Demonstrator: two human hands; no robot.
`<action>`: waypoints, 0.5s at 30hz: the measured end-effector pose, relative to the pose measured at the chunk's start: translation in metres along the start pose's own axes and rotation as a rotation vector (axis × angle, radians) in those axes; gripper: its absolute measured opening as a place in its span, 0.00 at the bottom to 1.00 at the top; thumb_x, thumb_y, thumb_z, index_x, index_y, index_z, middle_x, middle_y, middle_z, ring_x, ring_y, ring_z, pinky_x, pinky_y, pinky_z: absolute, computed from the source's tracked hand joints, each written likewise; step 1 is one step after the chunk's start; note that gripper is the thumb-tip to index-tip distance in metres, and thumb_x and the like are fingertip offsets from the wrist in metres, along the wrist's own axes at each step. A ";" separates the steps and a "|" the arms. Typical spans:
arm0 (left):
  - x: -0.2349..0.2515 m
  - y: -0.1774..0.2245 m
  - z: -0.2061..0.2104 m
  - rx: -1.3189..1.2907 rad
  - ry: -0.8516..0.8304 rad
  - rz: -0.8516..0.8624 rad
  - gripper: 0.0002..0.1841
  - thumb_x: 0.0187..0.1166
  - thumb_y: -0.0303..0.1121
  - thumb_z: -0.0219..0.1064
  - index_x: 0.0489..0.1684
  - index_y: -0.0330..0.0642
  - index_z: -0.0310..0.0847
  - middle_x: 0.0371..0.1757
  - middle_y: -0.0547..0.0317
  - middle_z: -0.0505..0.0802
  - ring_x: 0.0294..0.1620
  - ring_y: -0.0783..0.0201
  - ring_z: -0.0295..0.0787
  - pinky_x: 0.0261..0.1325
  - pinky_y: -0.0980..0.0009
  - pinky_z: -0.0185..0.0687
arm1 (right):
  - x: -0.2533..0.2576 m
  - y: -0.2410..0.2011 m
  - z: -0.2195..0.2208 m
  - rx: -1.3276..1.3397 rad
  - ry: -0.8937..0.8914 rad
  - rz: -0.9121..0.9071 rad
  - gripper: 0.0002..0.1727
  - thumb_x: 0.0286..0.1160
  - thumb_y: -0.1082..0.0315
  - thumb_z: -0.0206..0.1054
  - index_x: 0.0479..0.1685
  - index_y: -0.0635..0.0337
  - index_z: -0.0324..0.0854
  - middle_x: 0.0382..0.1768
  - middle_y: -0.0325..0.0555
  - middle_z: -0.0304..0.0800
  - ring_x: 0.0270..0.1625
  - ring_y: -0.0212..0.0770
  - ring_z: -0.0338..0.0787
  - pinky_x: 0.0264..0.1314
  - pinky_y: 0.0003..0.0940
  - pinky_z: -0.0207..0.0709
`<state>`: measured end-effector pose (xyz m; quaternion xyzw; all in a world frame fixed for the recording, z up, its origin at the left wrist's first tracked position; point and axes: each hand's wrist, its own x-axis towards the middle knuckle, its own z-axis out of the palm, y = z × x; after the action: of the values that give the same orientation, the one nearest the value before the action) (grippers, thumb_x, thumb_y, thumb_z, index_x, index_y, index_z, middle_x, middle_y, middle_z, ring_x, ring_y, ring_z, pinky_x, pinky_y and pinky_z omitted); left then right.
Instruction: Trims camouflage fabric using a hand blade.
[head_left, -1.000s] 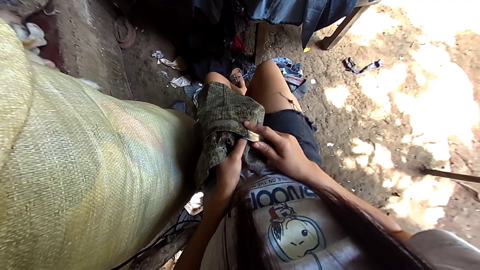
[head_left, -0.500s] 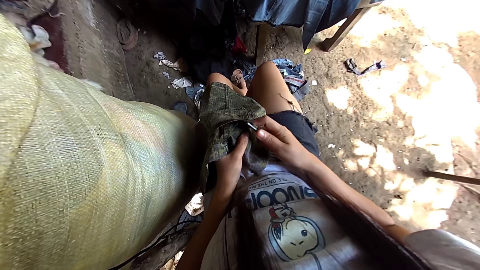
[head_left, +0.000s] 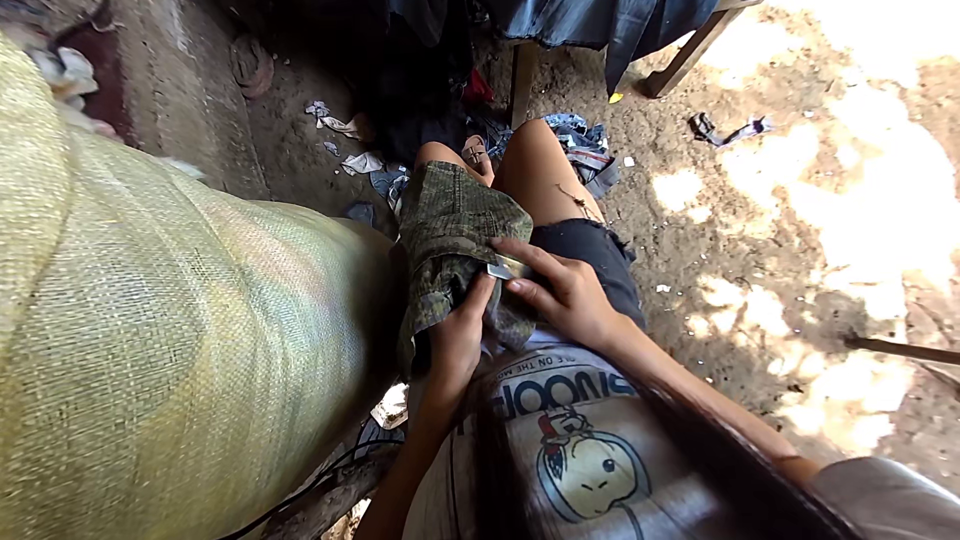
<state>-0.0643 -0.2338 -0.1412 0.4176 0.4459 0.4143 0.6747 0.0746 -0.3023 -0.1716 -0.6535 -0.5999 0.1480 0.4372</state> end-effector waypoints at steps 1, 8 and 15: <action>0.000 0.001 0.000 -0.004 0.001 -0.005 0.15 0.69 0.18 0.73 0.52 0.39 0.86 0.44 0.63 0.95 0.51 0.71 0.92 0.60 0.69 0.89 | 0.000 0.001 0.001 0.014 -0.003 0.002 0.26 0.86 0.50 0.59 0.75 0.52 0.81 0.35 0.45 0.93 0.32 0.41 0.89 0.31 0.41 0.81; -0.006 0.009 0.002 -0.011 0.021 -0.105 0.12 0.71 0.16 0.69 0.49 0.38 0.86 0.41 0.62 0.95 0.48 0.72 0.93 0.58 0.71 0.89 | -0.002 0.008 -0.007 0.064 -0.072 -0.094 0.24 0.87 0.53 0.59 0.76 0.54 0.81 0.42 0.48 0.94 0.38 0.39 0.91 0.40 0.37 0.84; -0.002 0.001 -0.006 0.172 -0.053 0.099 0.17 0.63 0.18 0.76 0.51 0.40 0.86 0.43 0.68 0.94 0.49 0.76 0.91 0.58 0.73 0.88 | -0.004 0.006 -0.004 0.130 -0.052 -0.039 0.22 0.88 0.53 0.59 0.70 0.53 0.86 0.43 0.45 0.94 0.41 0.35 0.91 0.42 0.36 0.83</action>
<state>-0.0706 -0.2346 -0.1411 0.5061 0.4406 0.3963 0.6266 0.0805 -0.3067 -0.1747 -0.6077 -0.6128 0.1950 0.4660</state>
